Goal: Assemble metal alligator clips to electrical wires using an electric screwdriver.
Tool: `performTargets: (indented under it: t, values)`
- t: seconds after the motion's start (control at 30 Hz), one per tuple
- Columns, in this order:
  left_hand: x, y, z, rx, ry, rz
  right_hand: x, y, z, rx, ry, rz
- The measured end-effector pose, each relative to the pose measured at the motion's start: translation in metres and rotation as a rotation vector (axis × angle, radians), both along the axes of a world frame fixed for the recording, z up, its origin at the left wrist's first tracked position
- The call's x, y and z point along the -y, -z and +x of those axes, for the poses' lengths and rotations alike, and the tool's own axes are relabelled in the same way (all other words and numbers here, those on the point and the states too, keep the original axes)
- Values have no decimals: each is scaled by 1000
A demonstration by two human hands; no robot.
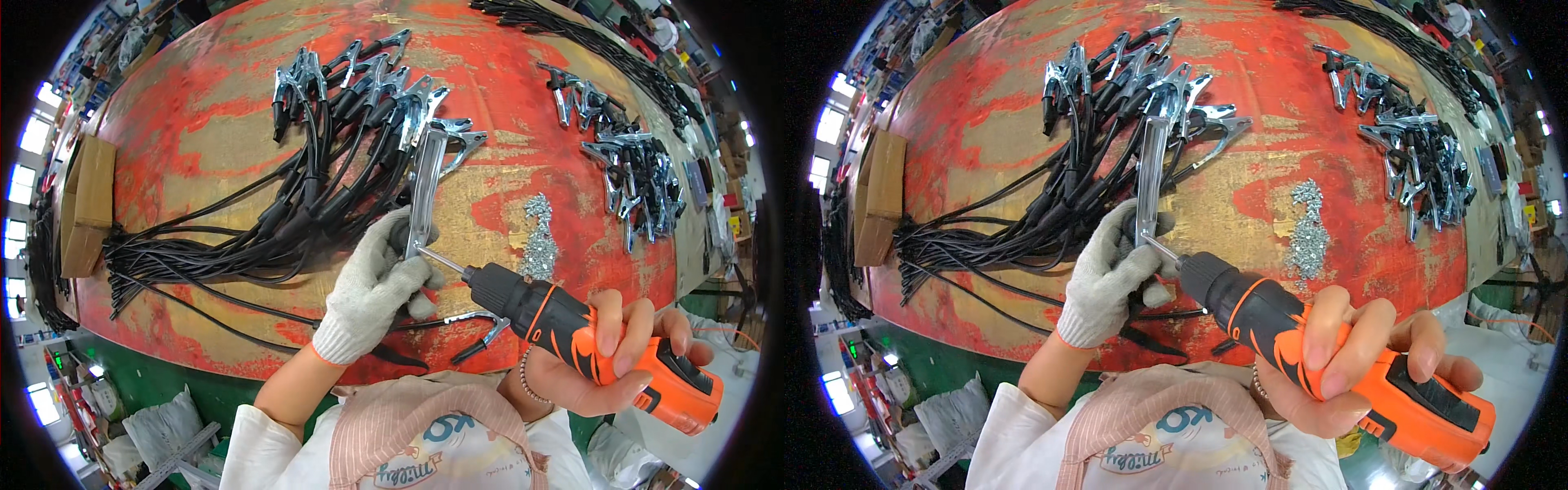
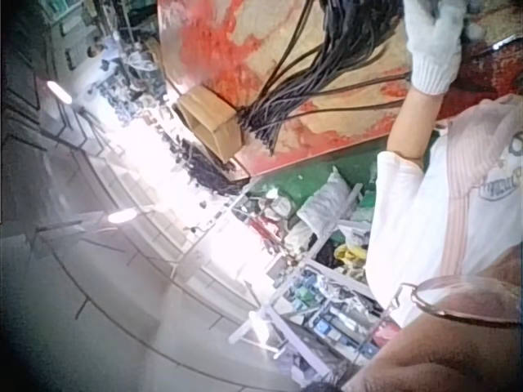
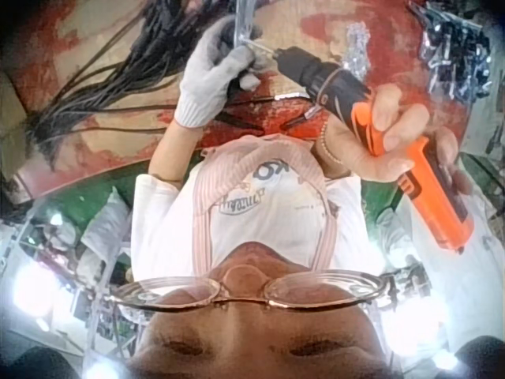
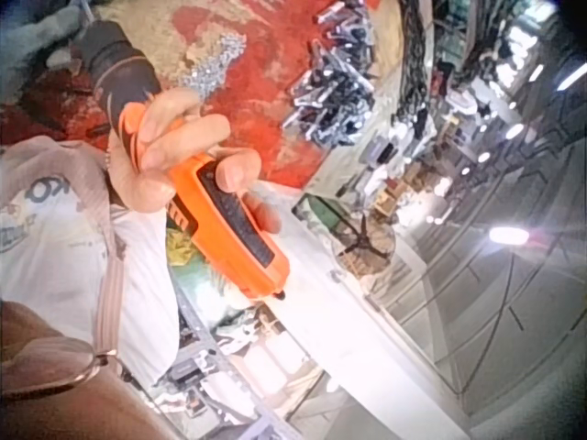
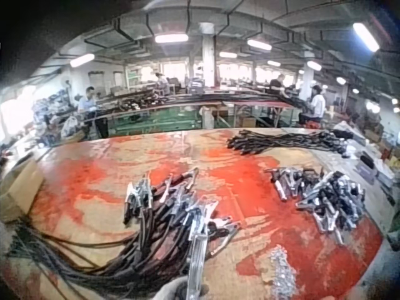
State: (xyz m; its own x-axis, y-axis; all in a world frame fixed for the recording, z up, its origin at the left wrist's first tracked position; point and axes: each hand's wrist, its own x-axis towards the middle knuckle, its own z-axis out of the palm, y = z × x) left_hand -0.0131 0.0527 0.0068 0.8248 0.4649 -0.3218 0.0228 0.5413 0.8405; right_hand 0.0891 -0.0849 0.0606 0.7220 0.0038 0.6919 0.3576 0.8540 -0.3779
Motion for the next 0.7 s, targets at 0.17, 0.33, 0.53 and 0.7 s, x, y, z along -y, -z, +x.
performTargets:
  t: [0.17,0.33,0.53,0.7]
  values:
    - [4,0,3,-7,-36,82,3,1,-6,-32,19,-12]
    - [6,-2,5,-84,-50,115,-5,2,-8,61,34,-59]
    - [9,3,10,-106,-61,60,-6,2,-7,165,-54,-133]
    - [5,1,17,-123,-20,24,-9,4,-3,107,-44,-105]
